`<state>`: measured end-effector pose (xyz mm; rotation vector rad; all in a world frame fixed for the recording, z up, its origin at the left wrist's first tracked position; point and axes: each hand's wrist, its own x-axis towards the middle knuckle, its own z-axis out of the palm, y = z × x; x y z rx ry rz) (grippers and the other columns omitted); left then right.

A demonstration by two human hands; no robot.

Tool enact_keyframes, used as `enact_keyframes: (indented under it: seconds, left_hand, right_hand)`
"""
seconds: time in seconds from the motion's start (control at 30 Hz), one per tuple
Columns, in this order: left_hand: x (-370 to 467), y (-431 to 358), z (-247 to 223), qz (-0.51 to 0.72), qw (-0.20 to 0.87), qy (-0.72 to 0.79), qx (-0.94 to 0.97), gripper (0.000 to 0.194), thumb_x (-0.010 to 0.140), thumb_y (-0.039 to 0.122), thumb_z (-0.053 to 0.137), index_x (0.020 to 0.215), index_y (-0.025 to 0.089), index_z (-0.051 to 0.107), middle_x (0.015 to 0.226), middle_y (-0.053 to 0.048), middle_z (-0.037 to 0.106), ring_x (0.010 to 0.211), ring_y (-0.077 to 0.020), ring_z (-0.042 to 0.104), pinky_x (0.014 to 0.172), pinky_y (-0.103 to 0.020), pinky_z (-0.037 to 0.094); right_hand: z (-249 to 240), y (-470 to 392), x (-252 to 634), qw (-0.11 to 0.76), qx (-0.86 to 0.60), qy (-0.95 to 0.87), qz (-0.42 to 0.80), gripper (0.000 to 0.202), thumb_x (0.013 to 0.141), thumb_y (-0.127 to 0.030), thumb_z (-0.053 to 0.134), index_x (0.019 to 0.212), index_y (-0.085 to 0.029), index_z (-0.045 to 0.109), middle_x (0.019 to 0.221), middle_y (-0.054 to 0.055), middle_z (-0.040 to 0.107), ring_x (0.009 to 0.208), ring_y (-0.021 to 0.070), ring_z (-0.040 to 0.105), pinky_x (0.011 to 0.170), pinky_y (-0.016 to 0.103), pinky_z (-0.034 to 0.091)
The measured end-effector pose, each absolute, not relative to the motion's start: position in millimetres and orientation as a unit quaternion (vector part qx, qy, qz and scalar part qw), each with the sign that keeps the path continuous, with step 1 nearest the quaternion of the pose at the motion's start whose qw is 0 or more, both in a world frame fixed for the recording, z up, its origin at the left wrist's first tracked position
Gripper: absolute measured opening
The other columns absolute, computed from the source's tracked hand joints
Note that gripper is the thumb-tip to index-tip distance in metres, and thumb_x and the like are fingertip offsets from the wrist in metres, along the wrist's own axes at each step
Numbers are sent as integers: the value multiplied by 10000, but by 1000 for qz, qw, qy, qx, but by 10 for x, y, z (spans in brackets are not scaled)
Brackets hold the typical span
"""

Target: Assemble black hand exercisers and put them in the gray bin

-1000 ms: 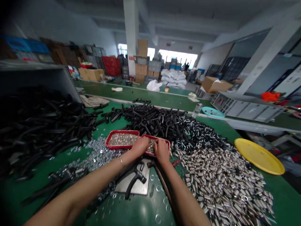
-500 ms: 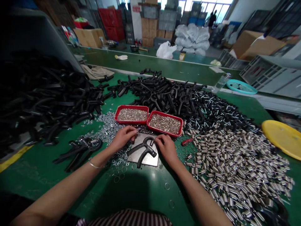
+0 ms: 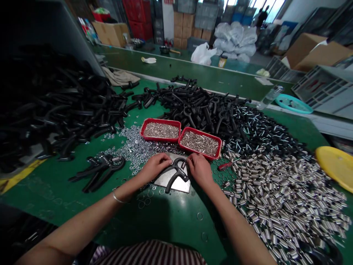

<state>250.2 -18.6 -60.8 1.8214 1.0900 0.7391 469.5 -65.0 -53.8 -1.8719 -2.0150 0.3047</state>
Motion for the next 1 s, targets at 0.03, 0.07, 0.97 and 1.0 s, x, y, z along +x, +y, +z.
enact_keyframes:
  seconds: [0.03,0.07,0.97,1.0]
  left_hand:
    - [2541,-195,-631,289,396,430,758,126,893,275,627,812,179,632,861,-34,653,839,-187,612,798,-327,466]
    - [2578,-204,-652,283,365,424,779,126,898,268,625,808,180,629,876,-37,639,861,-191,601,816,-333,461]
    - [2755,-241,-612,170,120,334,919,201,988,269,500,880,147,617,920,-90,609,914,-240,575,862,-396,463]
    - [2766,-243,-622,163,108,315,929,214,992,266,487,879,143,623,916,-94,609,917,-246,574,877,-409,457]
  right_hand:
    - [-485,-627,4671,140,-651,-742,77,194,983,-258,464,937,-180,635,899,93,708,899,237,614,771,311,426]
    - [-435,-600,4644,96,-634,-766,48,191,982,-224,458,930,-172,633,883,106,710,912,250,609,777,320,420]
    - [-353,-1342,5054,269,-662,-683,150,206,971,-368,465,1081,-203,516,976,93,625,824,224,598,711,331,462]
    - [-324,-1318,5034,265,-657,-692,141,196,975,-357,454,1078,-203,519,992,101,621,837,228,596,720,337,459]
